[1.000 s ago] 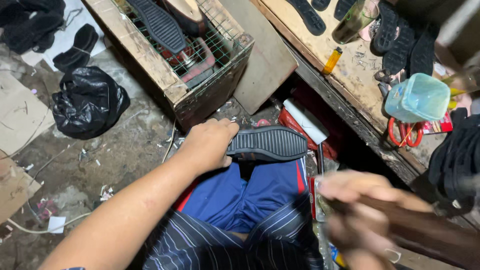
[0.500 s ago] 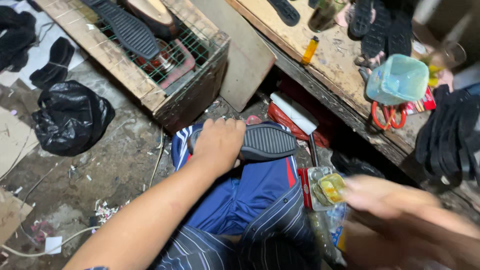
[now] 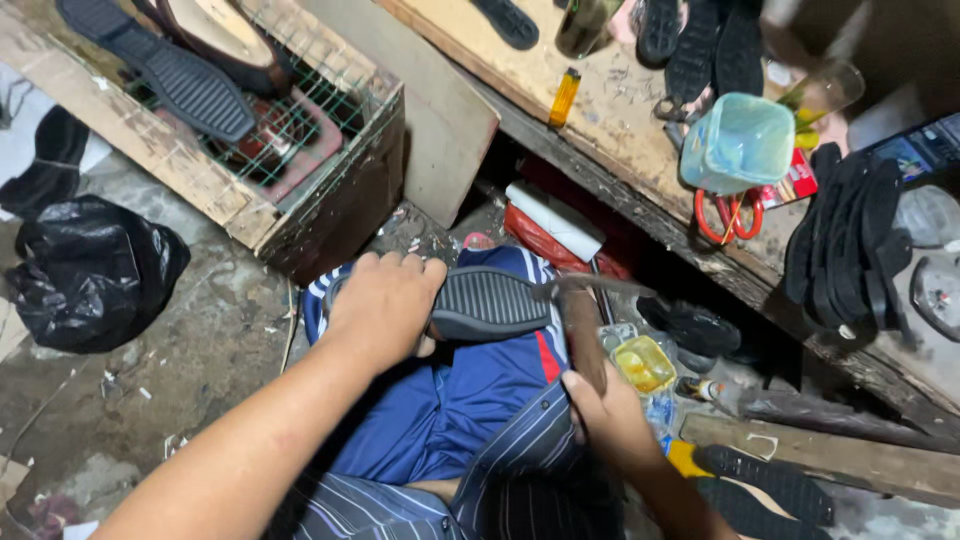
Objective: The person sits on the floor holding a shoe on a wooden last, presses and burnishes the sole edge with a wooden-handled tool, then dips a thin stick into a container of glue and applies it along the sole edge of the shoe.
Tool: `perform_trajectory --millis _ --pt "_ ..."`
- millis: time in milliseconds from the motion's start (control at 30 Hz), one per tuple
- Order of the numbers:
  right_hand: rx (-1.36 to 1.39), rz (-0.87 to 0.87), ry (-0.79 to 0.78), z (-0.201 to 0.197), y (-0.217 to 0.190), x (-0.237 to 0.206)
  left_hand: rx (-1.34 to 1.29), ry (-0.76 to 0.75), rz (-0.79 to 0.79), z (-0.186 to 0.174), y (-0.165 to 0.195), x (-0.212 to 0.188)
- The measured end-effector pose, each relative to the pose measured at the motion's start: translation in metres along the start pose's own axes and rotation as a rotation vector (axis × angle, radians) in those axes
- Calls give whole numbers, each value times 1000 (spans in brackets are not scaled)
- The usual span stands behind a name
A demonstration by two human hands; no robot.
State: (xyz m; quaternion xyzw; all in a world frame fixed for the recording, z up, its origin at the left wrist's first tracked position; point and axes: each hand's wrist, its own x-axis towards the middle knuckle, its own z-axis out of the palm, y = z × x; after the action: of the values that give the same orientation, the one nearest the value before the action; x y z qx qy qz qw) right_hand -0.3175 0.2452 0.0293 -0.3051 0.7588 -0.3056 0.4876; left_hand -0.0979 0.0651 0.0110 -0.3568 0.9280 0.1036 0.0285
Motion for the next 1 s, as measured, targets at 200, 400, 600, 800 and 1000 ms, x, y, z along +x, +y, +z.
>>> perform_trajectory --millis 200,400,600,800,1000 --pt "-678 -720 473 -37 56 -18 7 -46 -2 -3 0 0" --pt "-284 -35 307 -12 62 -6 28 -93 -46 -5 -2 3" --pt "229 -208 255 -12 48 -25 16 -36 -40 6 -2 1" --pt "-357 -137 1 4 82 21 28 359 13 3 -30 -20" --pt "-110 -226 12 5 58 16 -849 375 -102 21 -65 -69"
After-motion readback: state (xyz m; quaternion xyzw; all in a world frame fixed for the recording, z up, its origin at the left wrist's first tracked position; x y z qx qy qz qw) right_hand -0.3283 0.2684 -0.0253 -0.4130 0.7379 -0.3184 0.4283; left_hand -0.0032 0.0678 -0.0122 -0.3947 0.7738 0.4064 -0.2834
